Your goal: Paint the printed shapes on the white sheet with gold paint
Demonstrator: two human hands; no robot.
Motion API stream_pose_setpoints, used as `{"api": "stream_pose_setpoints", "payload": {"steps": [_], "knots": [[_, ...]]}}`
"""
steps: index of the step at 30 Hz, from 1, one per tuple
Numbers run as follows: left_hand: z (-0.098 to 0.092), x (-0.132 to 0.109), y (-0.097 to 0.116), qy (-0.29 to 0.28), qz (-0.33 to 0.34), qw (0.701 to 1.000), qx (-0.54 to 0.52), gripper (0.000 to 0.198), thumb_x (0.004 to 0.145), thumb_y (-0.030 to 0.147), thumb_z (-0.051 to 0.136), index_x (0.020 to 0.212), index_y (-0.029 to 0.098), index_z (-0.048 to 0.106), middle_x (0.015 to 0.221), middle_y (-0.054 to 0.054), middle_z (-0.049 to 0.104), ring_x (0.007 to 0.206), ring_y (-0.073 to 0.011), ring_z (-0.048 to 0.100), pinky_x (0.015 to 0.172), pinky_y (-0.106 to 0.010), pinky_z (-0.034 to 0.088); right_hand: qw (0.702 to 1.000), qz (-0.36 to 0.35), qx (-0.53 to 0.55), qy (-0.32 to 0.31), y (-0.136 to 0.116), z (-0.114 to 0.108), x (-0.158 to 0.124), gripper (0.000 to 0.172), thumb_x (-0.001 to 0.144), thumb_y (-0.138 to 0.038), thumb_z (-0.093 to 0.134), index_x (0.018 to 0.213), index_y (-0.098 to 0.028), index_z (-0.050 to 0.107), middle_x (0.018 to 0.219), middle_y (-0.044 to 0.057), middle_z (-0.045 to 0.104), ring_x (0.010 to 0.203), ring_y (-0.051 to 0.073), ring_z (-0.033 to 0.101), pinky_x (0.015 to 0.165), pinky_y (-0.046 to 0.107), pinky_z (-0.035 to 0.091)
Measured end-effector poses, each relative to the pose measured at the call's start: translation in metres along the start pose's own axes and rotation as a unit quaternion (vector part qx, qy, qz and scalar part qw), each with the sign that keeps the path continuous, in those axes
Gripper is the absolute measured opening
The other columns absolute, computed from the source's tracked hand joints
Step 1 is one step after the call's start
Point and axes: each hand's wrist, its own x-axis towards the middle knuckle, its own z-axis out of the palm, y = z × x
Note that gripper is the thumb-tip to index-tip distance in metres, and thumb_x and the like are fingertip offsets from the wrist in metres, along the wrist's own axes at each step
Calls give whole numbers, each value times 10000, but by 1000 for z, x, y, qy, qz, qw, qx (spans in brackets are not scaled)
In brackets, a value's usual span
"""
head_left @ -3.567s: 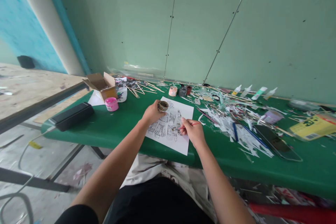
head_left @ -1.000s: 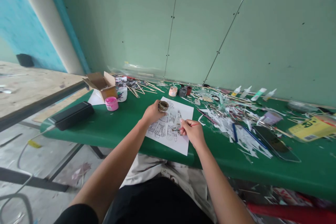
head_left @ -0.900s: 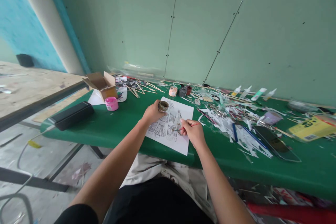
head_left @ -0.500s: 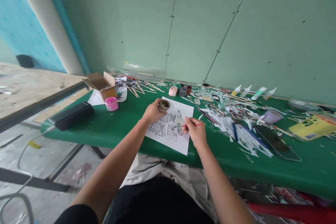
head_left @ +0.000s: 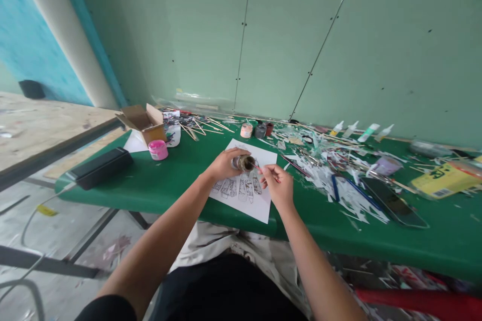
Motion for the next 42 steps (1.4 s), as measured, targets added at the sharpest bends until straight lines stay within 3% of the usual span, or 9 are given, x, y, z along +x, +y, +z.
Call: {"api": "stream_pose_setpoints", "payload": {"steps": [6, 9, 12, 19, 24, 27, 29, 33, 42], "knots": [[3, 1, 3, -4, 57, 997, -47, 517, 663, 157, 685, 1170, 218, 605, 1186, -80, 616, 1116, -230, 570, 983, -385, 453, 999, 11, -37, -19, 0, 1, 2, 350, 760, -554, 605, 729, -206, 624, 538, 13, 617, 428, 146, 554, 361, 228, 415], [2, 0, 4, -15, 37, 998, -49, 533, 659, 166, 691, 1181, 235, 605, 1194, -77, 613, 1129, -242, 564, 999, -410, 441, 999, 5, -40, -14, -2, 1, 2, 353, 753, -558, 608, 721, -206, 621, 548, 13, 617, 417, 133, 537, 360, 222, 405], [1, -1, 6, -17, 15, 999, -45, 537, 659, 171, 685, 1185, 231, 601, 1195, -77, 610, 1132, -246, 561, 1002, -417, 438, 1000, 9, 17, 15, -4, 1, 2, 398, 739, -591, 596, 679, -197, 592, 613, 32, 649, 417, 121, 541, 355, 219, 411], [1, -3, 1, 31, -38, 998, -25, 559, 653, 172, 679, 1192, 227, 544, 1222, -61, 595, 1128, -226, 561, 950, -350, 459, 982, 49, 163, 84, -10, -4, 1, 481, 726, -636, 551, 652, -164, 608, 526, 59, 655, 364, 140, 553, 357, 261, 456], [-3, -4, 4, 51, -129, 990, 6, 558, 656, 226, 711, 1175, 243, 505, 1167, -50, 624, 1027, -233, 607, 851, -334, 483, 984, 51, 159, 62, -6, -6, 0, 464, 719, -625, 577, 575, -184, 586, 444, 6, 578, 305, 109, 473, 316, 248, 421], [-5, -4, 7, 50, -182, 982, 30, 529, 667, 282, 725, 1143, 239, 499, 1065, -45, 657, 931, -243, 635, 761, -322, 491, 990, 68, 123, 18, 0, -3, 0, 453, 704, -596, 629, 502, -204, 525, 350, -60, 435, 262, 81, 382, 309, 234, 412], [-4, -3, 7, 56, -204, 976, 47, 539, 669, 317, 734, 1142, 225, 491, 1048, -56, 661, 931, -260, 635, 744, -325, 489, 990, 93, 102, -17, 3, -1, 1, 473, 710, -620, 616, 504, -205, 526, 338, -63, 425, 258, 83, 388, 319, 234, 425], [-2, -3, 4, 60, -225, 971, 59, 557, 674, 316, 740, 1154, 199, 482, 1051, -75, 664, 945, -273, 633, 743, -327, 484, 990, 118, 66, -45, 3, 1, 0, 506, 714, -657, 592, 524, -190, 551, 361, -23, 512, 267, 94, 443, 302, 213, 387], [0, -3, -2, 52, -223, 972, 56, 551, 684, 282, 739, 1164, 187, 484, 1034, -72, 673, 919, -255, 644, 726, -316, 484, 992, 118, 25, -43, -4, 2, 0, 488, 650, -619, 676, 463, -194, 527, 352, -20, 510, 290, 88, 435, 342, 215, 410]]}}
